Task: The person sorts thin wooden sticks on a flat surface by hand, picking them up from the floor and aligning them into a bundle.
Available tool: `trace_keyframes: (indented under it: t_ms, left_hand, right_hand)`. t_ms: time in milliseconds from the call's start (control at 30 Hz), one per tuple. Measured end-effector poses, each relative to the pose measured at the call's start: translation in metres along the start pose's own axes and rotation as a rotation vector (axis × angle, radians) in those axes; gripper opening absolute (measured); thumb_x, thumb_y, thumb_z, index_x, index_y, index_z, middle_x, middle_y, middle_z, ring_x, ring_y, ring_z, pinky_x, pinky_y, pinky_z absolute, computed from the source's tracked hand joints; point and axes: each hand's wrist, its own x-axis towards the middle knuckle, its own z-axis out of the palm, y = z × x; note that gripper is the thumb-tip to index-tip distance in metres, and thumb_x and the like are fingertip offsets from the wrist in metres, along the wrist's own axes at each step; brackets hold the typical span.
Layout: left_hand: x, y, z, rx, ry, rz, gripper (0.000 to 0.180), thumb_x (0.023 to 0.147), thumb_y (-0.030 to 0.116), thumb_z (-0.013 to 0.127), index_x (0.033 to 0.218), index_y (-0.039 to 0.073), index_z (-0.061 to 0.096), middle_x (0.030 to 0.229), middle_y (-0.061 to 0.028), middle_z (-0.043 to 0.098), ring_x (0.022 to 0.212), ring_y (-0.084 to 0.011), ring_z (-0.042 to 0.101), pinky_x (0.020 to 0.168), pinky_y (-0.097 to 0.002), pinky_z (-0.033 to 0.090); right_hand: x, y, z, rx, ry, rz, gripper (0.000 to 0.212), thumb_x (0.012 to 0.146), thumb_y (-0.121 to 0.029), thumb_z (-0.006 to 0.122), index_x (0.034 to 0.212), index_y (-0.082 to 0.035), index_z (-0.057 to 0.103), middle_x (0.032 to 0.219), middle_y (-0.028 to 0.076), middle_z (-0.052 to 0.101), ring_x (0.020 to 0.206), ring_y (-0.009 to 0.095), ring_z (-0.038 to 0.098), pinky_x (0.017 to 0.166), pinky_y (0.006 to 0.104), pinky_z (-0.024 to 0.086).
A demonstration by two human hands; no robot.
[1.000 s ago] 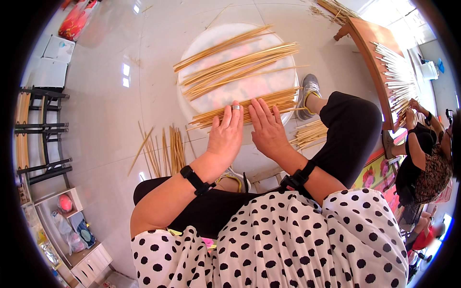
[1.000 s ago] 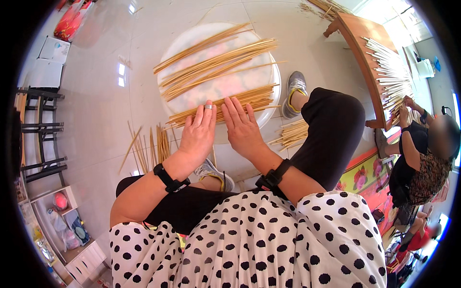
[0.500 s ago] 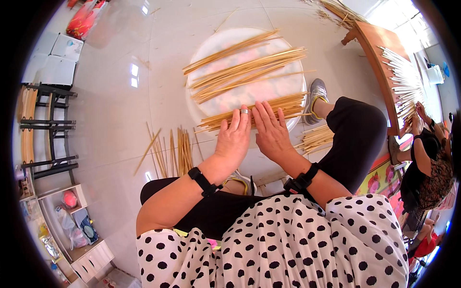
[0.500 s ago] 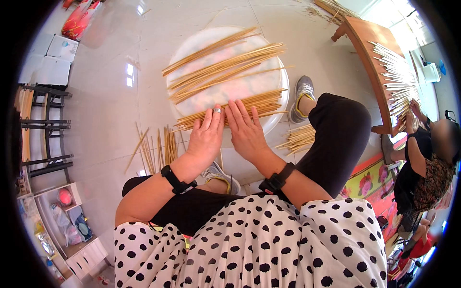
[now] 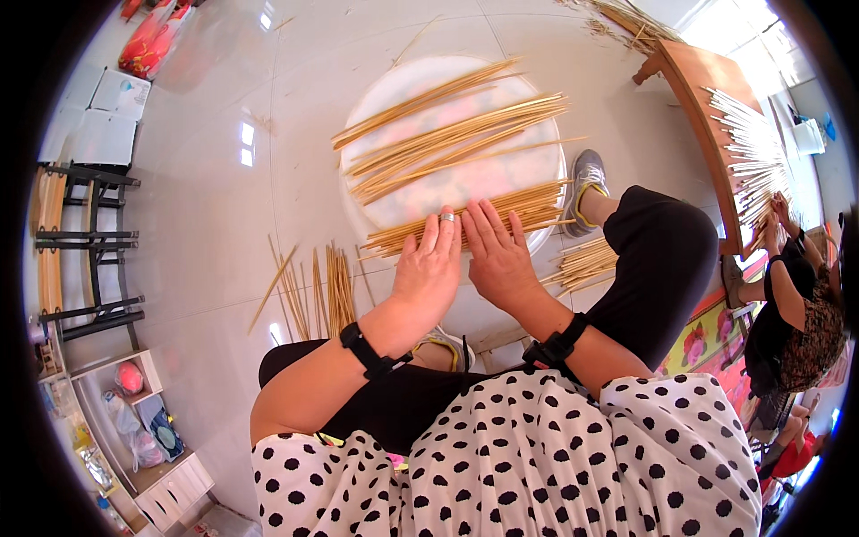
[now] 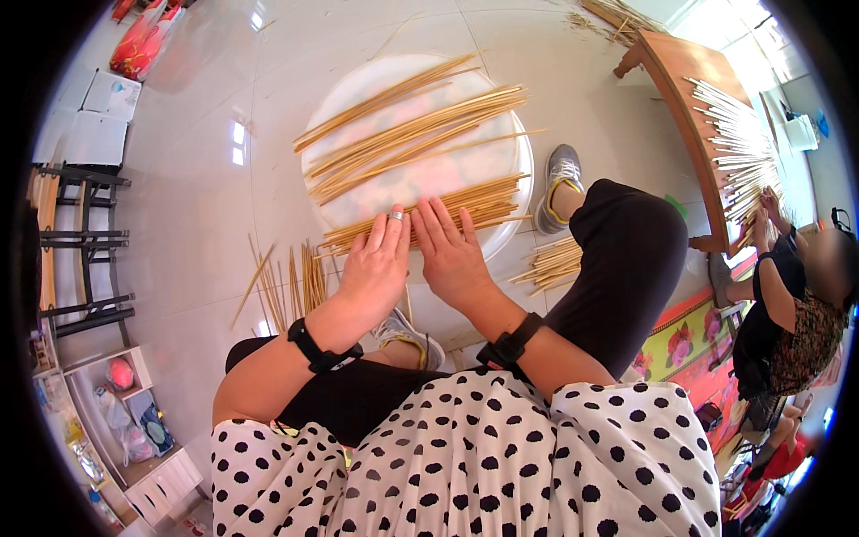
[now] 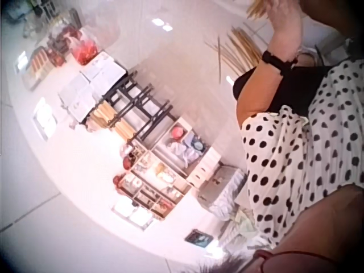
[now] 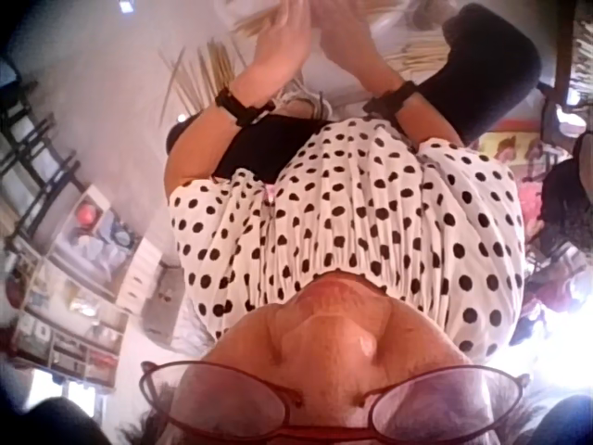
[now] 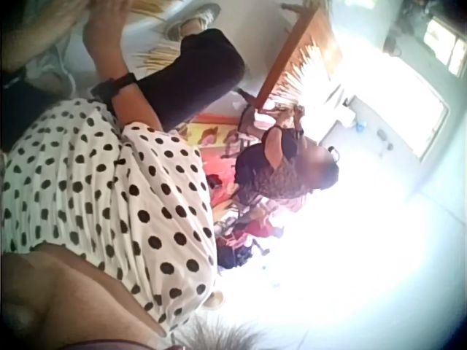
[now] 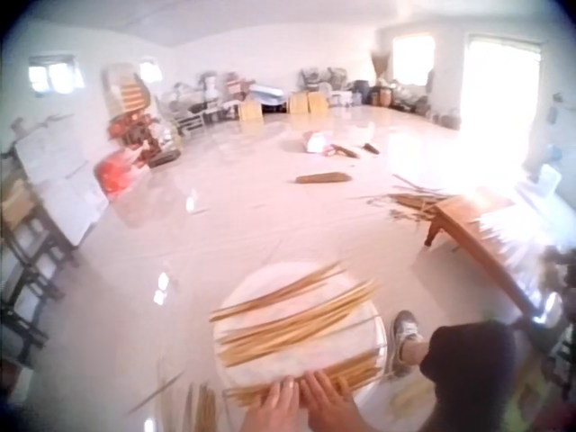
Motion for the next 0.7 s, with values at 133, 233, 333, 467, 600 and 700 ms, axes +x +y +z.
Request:
trace_keyframes:
  t_ms: [133,233,333,467,600,700]
  left_hand:
    - [0.026,-0.02,-0.045,-0.377,-0.161,-0.024,0.052,0.084,0.012,0.069,0.129,-0.01,0.056,0.135,-0.0264,0.053,0.127,-0.0383,0.052,0.097,-0.0447,0.05]
    - [0.05,-0.048,-0.042,-0.338,0.073,-0.079,0.03,0.082,0.009,0.074,0.11,-0.001,0.065,0.115,-0.0185,0.06,0.109,-0.0359,0.06,0.091,-0.0433,0.052]
    - [0.077,-0.067,-0.031,-0.26,0.159,-0.11,0.014,0.081,0.009,0.073,0.092,0.002,0.067,0.101,-0.014,0.062,0.1,-0.032,0.063,0.083,-0.042,0.054]
    - [0.091,-0.075,-0.013,-0.186,0.126,-0.101,0.004,0.08,0.006,0.069,0.084,0.004,0.068,0.091,-0.0115,0.061,0.096,-0.029,0.064,0.075,-0.04,0.056]
    - [0.094,-0.073,-0.004,-0.136,0.09,-0.101,0.003,0.078,0.005,0.067,0.081,0.004,0.066,0.09,-0.0105,0.062,0.094,-0.0279,0.065,0.072,-0.0403,0.056]
    - [0.095,-0.075,-0.003,-0.152,0.13,-0.137,0.006,0.079,0.008,0.069,0.081,0.005,0.064,0.089,-0.0089,0.062,0.092,-0.0282,0.065,0.071,-0.0417,0.056]
  right_hand:
    - [-0.001,0.001,-0.001,0.021,-0.009,-0.001,0.064,0.084,-0.006,0.054,0.147,0.001,0.048,0.159,0.016,0.04,0.151,0.029,0.033,0.121,0.0548,0.021]
    - [-0.001,0.0,0.0,0.025,0.0,-0.014,0.064,0.084,-0.007,0.053,0.146,0.003,0.047,0.159,0.018,0.039,0.151,0.03,0.032,0.12,0.055,0.021]
    - [-0.001,0.001,0.002,-0.004,0.011,-0.021,0.063,0.084,-0.007,0.053,0.146,0.003,0.047,0.159,0.018,0.039,0.151,0.031,0.033,0.119,0.0556,0.022]
    - [-0.001,0.001,-0.001,0.009,-0.005,-0.025,0.063,0.084,-0.007,0.053,0.146,0.004,0.047,0.159,0.019,0.039,0.15,0.032,0.033,0.118,0.0561,0.024]
    - [0.0,0.001,-0.002,0.009,-0.012,-0.032,0.063,0.084,-0.007,0.053,0.146,0.004,0.047,0.159,0.019,0.038,0.15,0.032,0.033,0.117,0.0564,0.025]
    - [0.0,0.001,-0.002,0.009,-0.014,-0.033,0.064,0.084,-0.007,0.053,0.146,0.004,0.046,0.159,0.019,0.038,0.15,0.032,0.033,0.116,0.0565,0.025]
